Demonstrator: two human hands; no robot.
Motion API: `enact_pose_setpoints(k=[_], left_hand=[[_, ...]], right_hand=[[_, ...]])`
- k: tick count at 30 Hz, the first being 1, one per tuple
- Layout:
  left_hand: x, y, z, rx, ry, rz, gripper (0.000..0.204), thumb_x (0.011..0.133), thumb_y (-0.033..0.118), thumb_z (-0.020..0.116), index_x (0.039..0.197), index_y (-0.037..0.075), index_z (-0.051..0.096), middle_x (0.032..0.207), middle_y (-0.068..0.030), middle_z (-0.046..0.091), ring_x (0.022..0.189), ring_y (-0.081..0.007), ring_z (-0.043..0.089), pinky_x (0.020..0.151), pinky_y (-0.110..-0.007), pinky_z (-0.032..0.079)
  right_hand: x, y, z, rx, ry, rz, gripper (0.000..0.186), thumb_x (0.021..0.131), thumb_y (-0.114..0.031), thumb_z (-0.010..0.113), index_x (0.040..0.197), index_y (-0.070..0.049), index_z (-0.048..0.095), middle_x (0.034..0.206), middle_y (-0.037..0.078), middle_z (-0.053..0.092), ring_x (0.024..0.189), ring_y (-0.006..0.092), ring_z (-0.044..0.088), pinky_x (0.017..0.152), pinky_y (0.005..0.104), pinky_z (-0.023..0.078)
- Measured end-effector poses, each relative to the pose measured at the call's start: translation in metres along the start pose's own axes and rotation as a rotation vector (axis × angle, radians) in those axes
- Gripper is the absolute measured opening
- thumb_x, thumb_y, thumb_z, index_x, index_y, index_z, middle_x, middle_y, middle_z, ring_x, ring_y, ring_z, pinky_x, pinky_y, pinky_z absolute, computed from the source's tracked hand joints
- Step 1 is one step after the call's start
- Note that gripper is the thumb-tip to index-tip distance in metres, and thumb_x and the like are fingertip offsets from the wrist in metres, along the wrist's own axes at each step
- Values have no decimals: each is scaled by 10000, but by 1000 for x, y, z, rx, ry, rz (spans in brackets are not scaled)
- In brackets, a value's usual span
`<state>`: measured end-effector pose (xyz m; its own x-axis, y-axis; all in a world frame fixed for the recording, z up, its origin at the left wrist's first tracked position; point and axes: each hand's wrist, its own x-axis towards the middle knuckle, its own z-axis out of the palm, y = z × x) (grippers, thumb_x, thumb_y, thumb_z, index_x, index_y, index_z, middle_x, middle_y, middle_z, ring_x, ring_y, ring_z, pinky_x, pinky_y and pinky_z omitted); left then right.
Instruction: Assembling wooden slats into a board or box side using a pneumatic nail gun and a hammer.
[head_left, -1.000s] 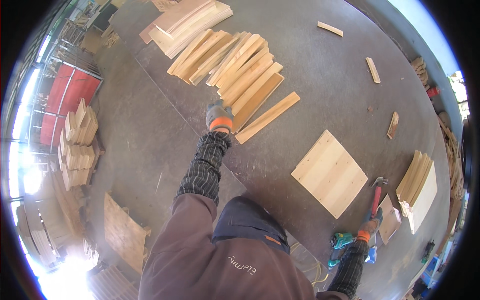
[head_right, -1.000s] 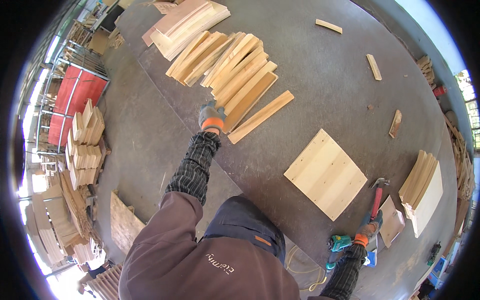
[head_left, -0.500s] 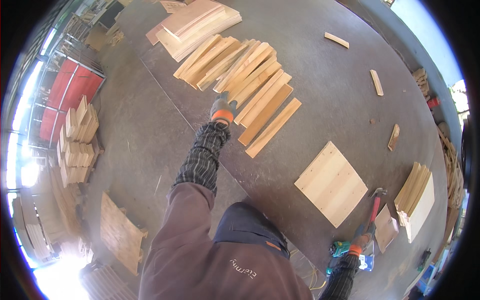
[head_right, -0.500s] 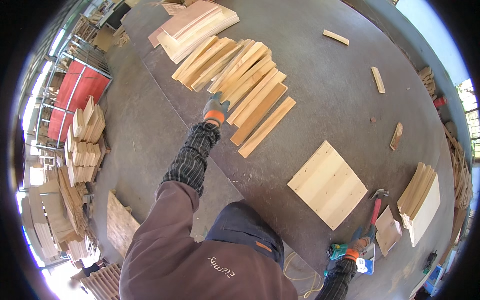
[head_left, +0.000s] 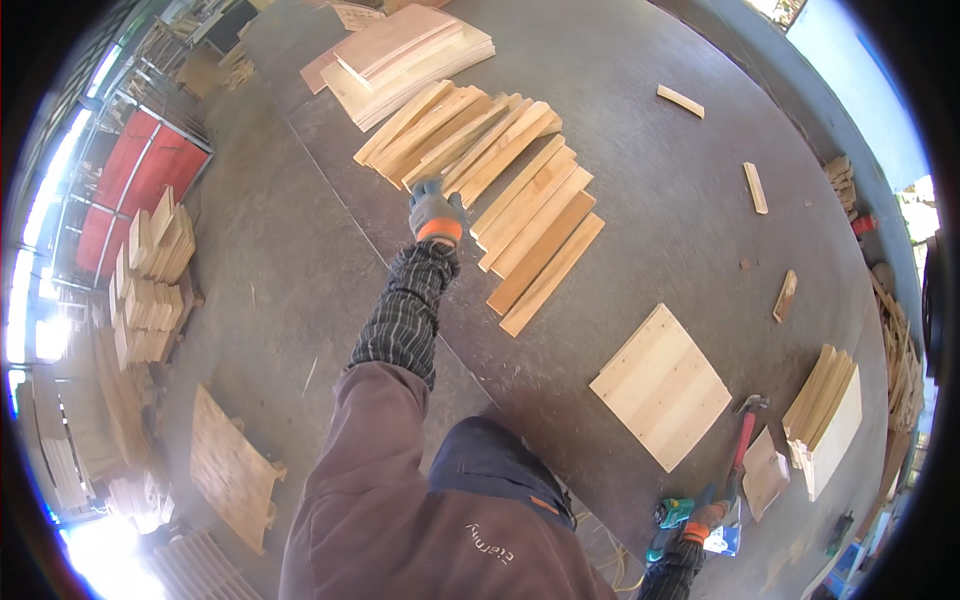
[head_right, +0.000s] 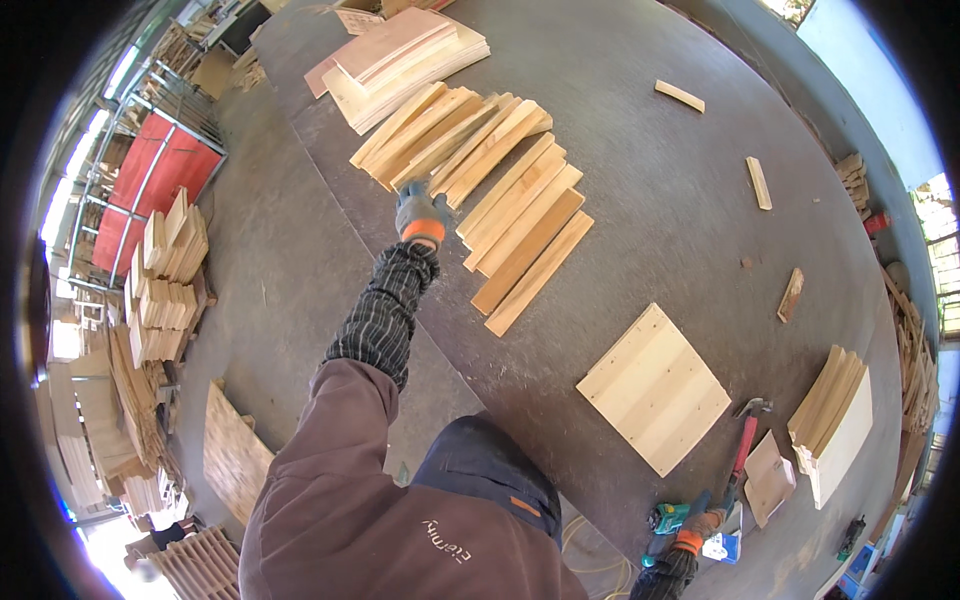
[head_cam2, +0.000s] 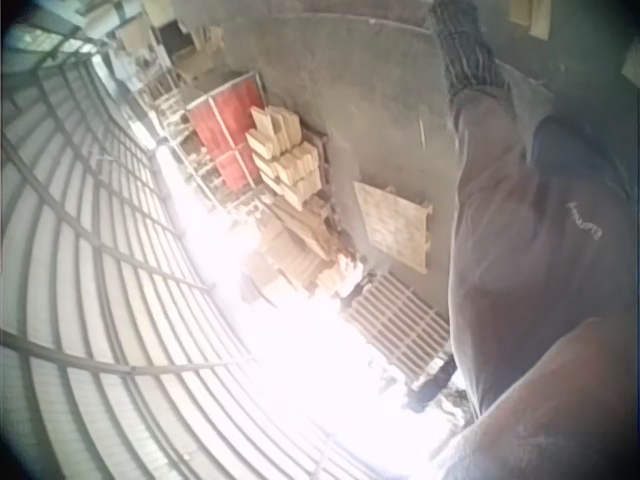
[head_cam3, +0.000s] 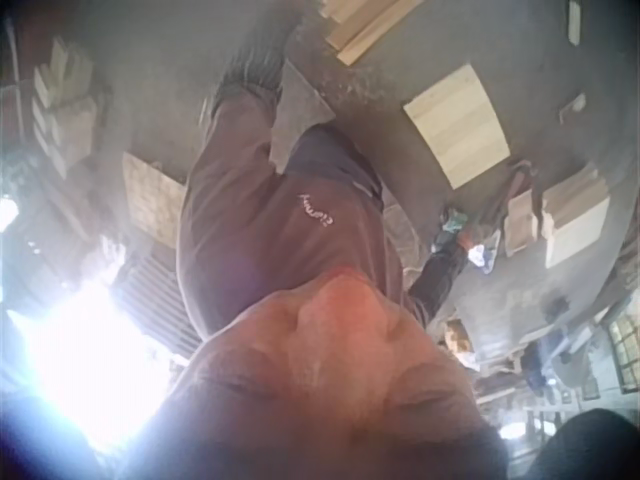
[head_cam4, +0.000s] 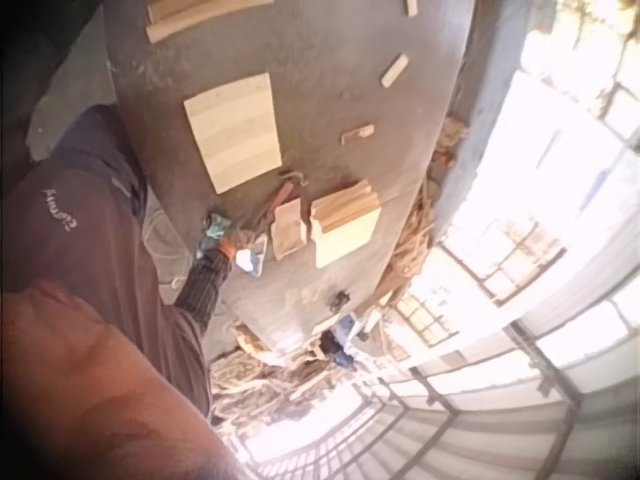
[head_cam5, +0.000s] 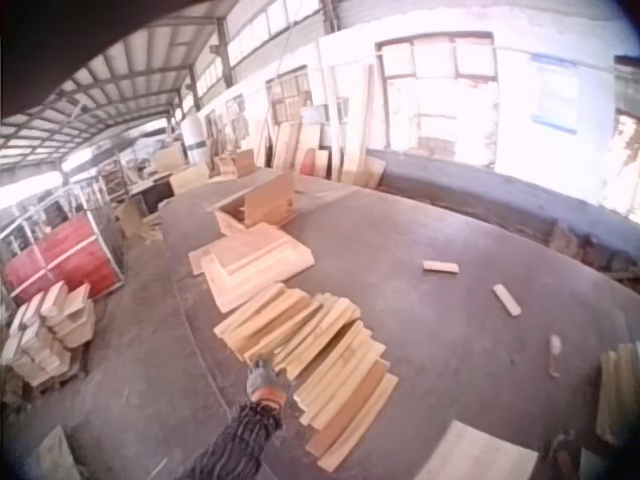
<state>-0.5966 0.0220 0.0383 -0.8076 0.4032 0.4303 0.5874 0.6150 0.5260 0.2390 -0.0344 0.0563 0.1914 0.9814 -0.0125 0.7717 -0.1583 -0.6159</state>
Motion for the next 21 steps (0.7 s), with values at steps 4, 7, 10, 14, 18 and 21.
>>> enact_pose_setpoints(k=[4, 7, 10, 14, 18, 21], left_hand=[[21, -12, 21, -12, -166, -156, 449, 857, 265, 811, 1248, 79, 692, 1214, -242, 699, 1157, -449, 671, 992, -520, 549], [35, -36, 23, -20, -261, -80, 384, 860, 250, 799, 1204, 92, 735, 1230, -228, 713, 1125, -433, 696, 1003, -509, 549], [37, -27, 17, 73, -344, 40, 425, 891, 273, 794, 1257, 64, 741, 1388, -255, 662, 1264, -434, 638, 1068, -485, 523], [26, -37, 12, 104, -378, 98, 381, 916, 290, 761, 1225, 68, 732, 1284, -281, 690, 1250, -453, 645, 1016, -519, 545], [28, -17, 12, 134, -451, -33, 399, 976, 313, 684, 1259, 32, 705, 1024, -282, 755, 1047, -435, 735, 951, -528, 565], [28, -90, 10, -501, -477, -281, 316, 1015, 256, 659, 1241, 40, 706, 951, -222, 760, 917, -345, 752, 841, -477, 598]], right_hand=[[-4, 20, 4, -15, 53, -51, 579, 988, -249, 680, 1502, -17, 549, 1441, 198, 638, 1330, 365, 589, 1143, 451, 440], [2, 25, 8, -129, 6, -161, 592, 983, -261, 687, 1506, -21, 545, 1458, 203, 626, 1337, 365, 584, 1145, 455, 436], [-8, 20, 13, -130, 8, -78, 592, 982, -248, 684, 1504, -9, 542, 1470, 209, 619, 1353, 374, 578, 1146, 447, 438], [-16, 24, 24, -84, -47, 14, 589, 976, -225, 675, 1500, 7, 539, 1481, 217, 611, 1364, 374, 573, 1144, 436, 440], [-29, 44, 26, -101, -49, -12, 602, 960, -206, 677, 1497, 23, 533, 1475, 223, 612, 1363, 360, 574, 1137, 426, 444], [7, 25, 31, -66, -71, -124, 610, 950, -205, 685, 1494, 26, 534, 1469, 224, 614, 1360, 359, 577, 1142, 434, 442]])
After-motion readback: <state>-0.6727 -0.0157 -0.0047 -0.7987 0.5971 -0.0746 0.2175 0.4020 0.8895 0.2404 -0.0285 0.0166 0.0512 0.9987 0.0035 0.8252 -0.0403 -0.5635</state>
